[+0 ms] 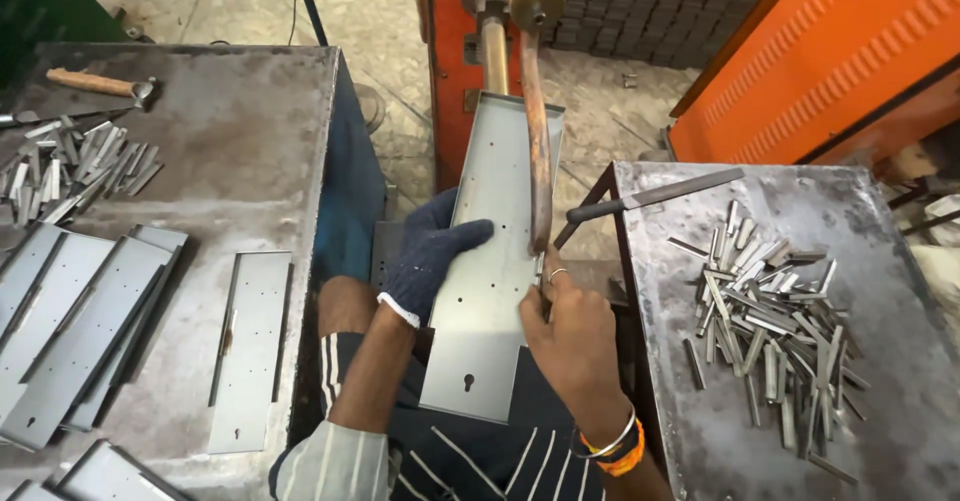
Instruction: Spot welding small metal brackets onto larger metal sheets using an industrial welding machine.
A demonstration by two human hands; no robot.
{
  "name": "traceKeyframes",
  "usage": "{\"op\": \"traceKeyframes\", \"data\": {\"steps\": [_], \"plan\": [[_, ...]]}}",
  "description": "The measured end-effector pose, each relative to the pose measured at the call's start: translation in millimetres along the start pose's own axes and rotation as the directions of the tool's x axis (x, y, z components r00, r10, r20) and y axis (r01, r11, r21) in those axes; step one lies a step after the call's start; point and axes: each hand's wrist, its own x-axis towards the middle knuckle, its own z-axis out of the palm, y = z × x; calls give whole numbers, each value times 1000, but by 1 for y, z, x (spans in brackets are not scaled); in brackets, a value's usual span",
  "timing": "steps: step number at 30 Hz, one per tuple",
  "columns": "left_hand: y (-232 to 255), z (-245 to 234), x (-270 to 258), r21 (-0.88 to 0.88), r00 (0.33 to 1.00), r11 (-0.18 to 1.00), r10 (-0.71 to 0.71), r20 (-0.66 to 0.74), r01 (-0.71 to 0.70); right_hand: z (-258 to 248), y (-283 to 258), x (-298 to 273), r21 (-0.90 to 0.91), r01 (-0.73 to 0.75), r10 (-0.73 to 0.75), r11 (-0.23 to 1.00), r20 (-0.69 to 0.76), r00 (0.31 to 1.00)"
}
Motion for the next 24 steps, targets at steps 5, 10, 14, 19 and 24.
{"op": "traceKeyframes", "data": {"steps": [5,10,14,19,24], "plan": [[7,0,-10,25,1000,999,21,-14,-21,3,0,-7,-33,51,-52,998,-47,998],[-5,-3,-22,22,997,997,70,-22,-69,4,5,-18,-167,56,-55,984,10,998],[-4,2,-41,108,995,992,77,-70,-69,-1,6,-22,-183,66,-59,981,42,997],[-7,-4,-75,47,987,992,124,-98,-120,-1,-5,-44,-94,39,-30,995,98,995],[-8,-34,-113,146,942,986,128,-309,-86,32,-16,-48,-1,155,-154,988,131,979]]}}
